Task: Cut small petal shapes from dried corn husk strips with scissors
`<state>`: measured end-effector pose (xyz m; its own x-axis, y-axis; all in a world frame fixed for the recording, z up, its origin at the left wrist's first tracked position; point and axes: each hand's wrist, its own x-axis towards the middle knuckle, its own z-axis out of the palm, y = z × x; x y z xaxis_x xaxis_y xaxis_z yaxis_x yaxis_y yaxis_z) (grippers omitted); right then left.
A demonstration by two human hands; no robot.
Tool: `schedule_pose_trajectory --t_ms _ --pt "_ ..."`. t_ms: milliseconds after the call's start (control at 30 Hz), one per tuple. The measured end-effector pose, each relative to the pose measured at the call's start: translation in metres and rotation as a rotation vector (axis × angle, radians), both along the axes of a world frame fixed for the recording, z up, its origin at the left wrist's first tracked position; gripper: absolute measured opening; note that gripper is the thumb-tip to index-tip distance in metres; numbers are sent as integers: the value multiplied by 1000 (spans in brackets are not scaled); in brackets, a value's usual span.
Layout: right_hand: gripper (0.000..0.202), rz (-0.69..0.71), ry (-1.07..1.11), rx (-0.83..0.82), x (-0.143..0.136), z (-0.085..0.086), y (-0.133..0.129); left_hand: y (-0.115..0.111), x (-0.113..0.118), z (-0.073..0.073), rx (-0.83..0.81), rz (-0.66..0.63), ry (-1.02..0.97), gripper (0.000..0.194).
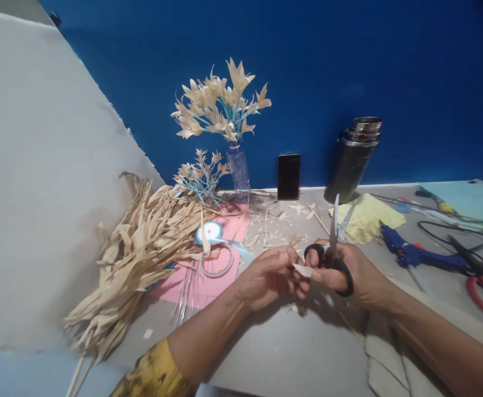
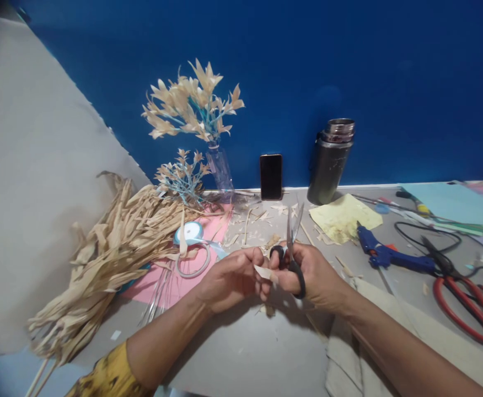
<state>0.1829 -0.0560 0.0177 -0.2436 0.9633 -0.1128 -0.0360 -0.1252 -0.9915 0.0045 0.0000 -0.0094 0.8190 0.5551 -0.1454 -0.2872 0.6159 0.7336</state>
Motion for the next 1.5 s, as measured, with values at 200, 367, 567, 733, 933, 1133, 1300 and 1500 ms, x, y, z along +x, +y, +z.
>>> schedule_pose_trajectory --t_ms 200,367,567,733,933,1133,1300,1500 --pt "30 -125 -153 80 4 -7 3 -4 4 -1 150 99 151 40" --pt "27 -99 -193 84 6 -6 3 -6 6 -5 180 83 180 33" --pt "32 -55 -43 32 4 -5 4 -1 1 -1 72 0 -6 42" --pt "34 -60 -76 30 5 -6 5 -4 4 0 124 82 91 41" --pt "32 -210 -89 96 5 -9 7 -4 5 2 -2 185 59 38" --pt "23 -368 -170 188 2 -12 10 -12 17 2 223 388 202 30" --pt "18 -415 -169 235 -3 -17 8 -15 24 7 317 519 338 20" --pt "20 -502 -89 166 -8 -17 11 -16 31 8 318 572 356 15"
